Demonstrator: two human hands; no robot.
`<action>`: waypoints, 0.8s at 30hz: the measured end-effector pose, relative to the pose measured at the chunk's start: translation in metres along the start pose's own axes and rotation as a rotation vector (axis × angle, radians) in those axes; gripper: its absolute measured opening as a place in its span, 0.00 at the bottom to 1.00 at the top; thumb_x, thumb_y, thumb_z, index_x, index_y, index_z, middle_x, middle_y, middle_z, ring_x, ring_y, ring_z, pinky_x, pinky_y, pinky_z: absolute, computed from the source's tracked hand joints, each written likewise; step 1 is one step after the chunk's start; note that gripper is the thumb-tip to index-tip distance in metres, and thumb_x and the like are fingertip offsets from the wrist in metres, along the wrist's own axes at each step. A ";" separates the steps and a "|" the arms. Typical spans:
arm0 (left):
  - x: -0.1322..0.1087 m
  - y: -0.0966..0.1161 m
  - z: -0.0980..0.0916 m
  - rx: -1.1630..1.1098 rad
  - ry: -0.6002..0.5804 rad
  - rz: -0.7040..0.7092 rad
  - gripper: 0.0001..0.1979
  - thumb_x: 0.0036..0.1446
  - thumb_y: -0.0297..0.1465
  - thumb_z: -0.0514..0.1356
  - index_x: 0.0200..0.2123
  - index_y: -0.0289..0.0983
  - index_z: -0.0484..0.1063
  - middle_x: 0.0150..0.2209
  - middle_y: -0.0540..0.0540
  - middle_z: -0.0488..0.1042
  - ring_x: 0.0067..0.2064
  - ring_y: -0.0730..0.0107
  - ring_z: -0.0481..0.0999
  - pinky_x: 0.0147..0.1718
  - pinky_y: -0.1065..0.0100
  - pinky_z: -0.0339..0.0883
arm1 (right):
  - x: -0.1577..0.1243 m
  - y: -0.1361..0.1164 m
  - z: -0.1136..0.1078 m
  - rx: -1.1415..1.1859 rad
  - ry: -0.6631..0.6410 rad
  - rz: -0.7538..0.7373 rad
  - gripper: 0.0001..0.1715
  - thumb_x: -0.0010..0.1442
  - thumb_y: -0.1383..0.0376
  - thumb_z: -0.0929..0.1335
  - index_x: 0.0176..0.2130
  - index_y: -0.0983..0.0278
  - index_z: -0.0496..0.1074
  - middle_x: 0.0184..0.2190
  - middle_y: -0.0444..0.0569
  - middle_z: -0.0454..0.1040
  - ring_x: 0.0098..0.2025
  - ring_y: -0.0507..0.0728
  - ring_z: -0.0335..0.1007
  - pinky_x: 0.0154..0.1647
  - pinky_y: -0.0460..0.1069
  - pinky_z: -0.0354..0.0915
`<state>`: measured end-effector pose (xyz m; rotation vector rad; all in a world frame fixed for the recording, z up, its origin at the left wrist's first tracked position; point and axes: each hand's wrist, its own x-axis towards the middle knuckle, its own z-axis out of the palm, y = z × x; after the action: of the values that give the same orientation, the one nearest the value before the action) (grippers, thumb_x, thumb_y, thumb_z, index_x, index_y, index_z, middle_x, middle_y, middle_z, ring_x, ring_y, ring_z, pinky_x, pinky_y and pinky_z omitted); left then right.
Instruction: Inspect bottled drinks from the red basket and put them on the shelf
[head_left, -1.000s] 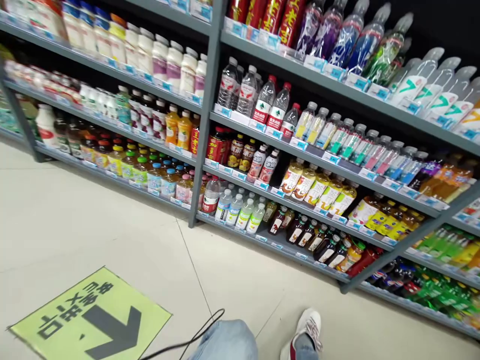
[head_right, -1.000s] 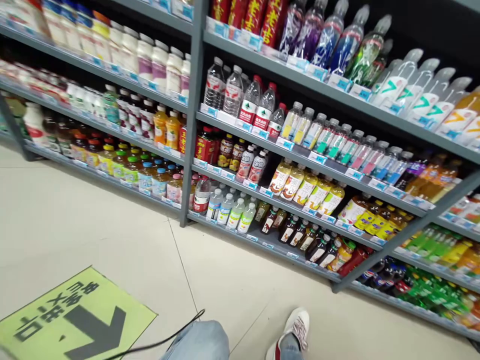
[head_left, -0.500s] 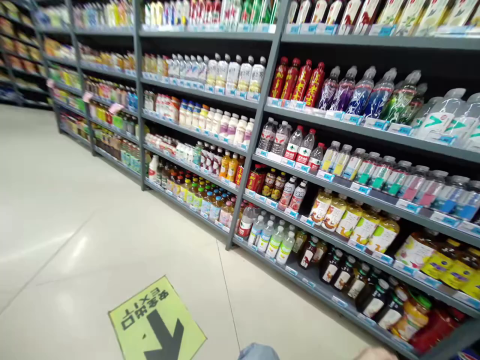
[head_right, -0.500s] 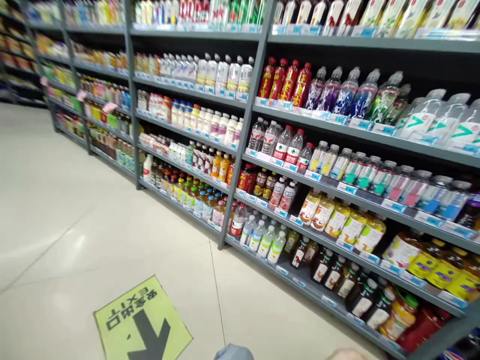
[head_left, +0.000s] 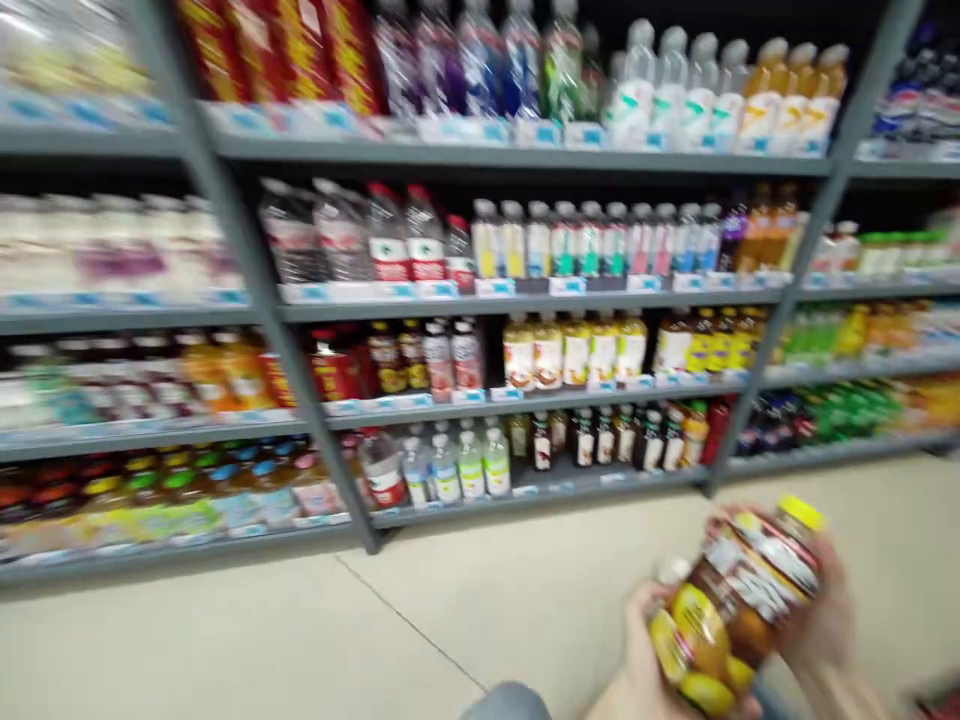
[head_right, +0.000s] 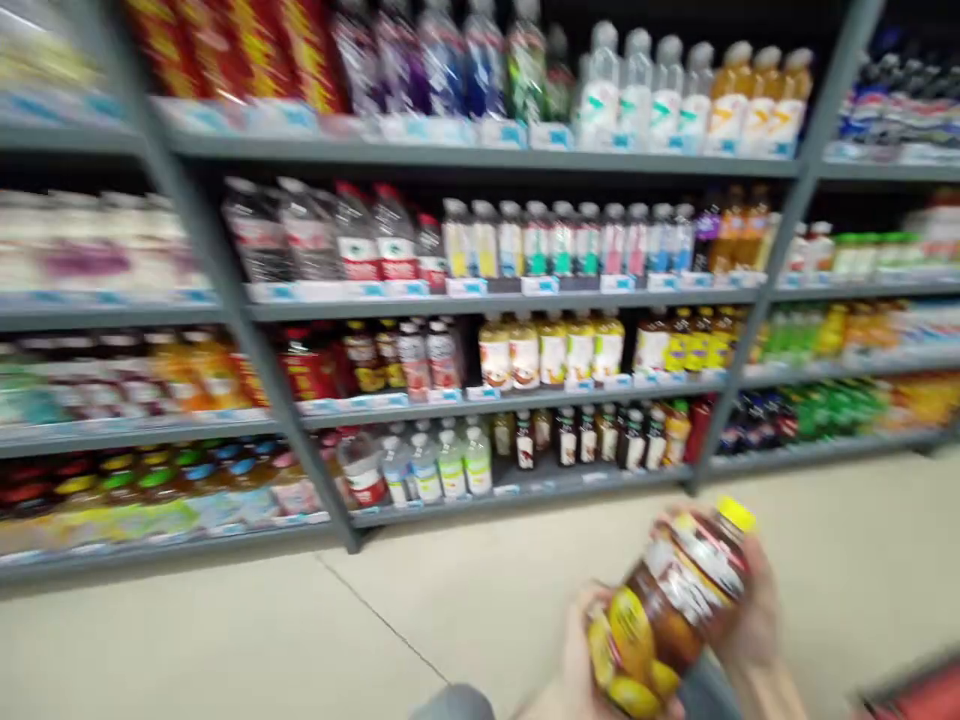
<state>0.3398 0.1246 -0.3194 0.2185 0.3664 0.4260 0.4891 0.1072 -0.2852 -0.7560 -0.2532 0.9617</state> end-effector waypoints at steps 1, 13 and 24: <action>0.001 -0.007 0.003 -0.033 0.056 -0.038 0.22 0.63 0.47 0.56 0.39 0.32 0.76 0.34 0.38 0.77 0.31 0.60 0.77 0.26 0.61 0.71 | -0.009 -0.003 -0.004 0.016 -0.058 0.001 0.32 0.44 0.40 0.75 0.41 0.56 0.80 0.37 0.57 0.81 0.35 0.64 0.80 0.38 0.62 0.74; 0.000 -0.027 0.020 -0.205 0.571 0.091 0.07 0.57 0.28 0.55 0.32 0.34 0.73 0.35 0.39 0.81 0.31 0.58 0.81 0.35 0.54 0.79 | 0.004 0.018 -0.001 0.071 -0.338 0.162 0.30 0.60 0.43 0.66 0.42 0.66 0.76 0.33 0.53 0.81 0.28 0.60 0.79 0.31 0.56 0.77; 0.006 -0.028 0.020 -0.083 0.600 0.110 0.05 0.55 0.25 0.54 0.30 0.34 0.70 0.30 0.40 0.78 0.31 0.58 0.80 0.30 0.58 0.79 | 0.013 0.003 -0.010 -0.050 -0.237 -0.015 0.16 0.54 0.57 0.73 0.36 0.68 0.78 0.35 0.52 0.82 0.30 0.59 0.80 0.30 0.50 0.75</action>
<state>0.3632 0.0996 -0.3115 0.0238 0.9262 0.6123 0.4989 0.1141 -0.2960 -0.6847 -0.4898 1.0347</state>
